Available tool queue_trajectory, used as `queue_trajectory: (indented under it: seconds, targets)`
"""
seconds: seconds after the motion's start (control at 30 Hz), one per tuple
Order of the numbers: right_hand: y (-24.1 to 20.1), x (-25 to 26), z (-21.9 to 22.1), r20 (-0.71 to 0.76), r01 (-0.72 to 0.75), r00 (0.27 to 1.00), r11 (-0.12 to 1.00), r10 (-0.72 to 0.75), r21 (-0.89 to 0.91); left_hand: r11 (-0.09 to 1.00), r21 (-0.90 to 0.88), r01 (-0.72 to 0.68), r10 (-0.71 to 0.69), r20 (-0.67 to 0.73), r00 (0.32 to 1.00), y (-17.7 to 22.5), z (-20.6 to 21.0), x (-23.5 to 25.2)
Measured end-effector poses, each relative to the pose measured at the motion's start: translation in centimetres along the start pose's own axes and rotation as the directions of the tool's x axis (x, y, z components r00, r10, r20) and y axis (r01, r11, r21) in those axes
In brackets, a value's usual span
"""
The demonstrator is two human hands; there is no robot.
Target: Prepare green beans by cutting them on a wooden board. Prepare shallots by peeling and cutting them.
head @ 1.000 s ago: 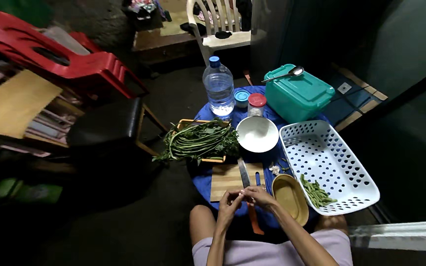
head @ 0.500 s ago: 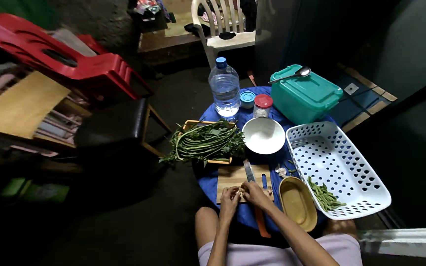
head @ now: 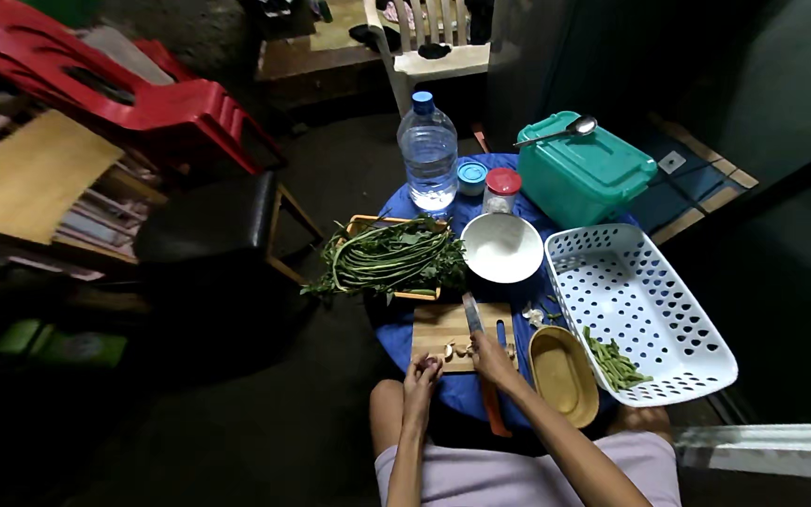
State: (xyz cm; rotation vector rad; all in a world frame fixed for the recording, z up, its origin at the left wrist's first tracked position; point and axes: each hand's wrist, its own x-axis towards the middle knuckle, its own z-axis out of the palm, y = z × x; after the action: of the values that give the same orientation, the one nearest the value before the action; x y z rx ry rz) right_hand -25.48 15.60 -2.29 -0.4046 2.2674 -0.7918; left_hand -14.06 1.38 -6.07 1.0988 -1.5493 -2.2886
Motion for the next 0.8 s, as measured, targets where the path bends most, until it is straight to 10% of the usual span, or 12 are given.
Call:
queue_trajectory:
  seconds: [0.8]
  targets:
    - [4.4,-5.7,4.0,-0.213,-0.203,0.942,0.944,0.261,0.259,0.986,0.116,-0.121,0.116,0.05,0.992,-2.3,-0.5,-3.3]
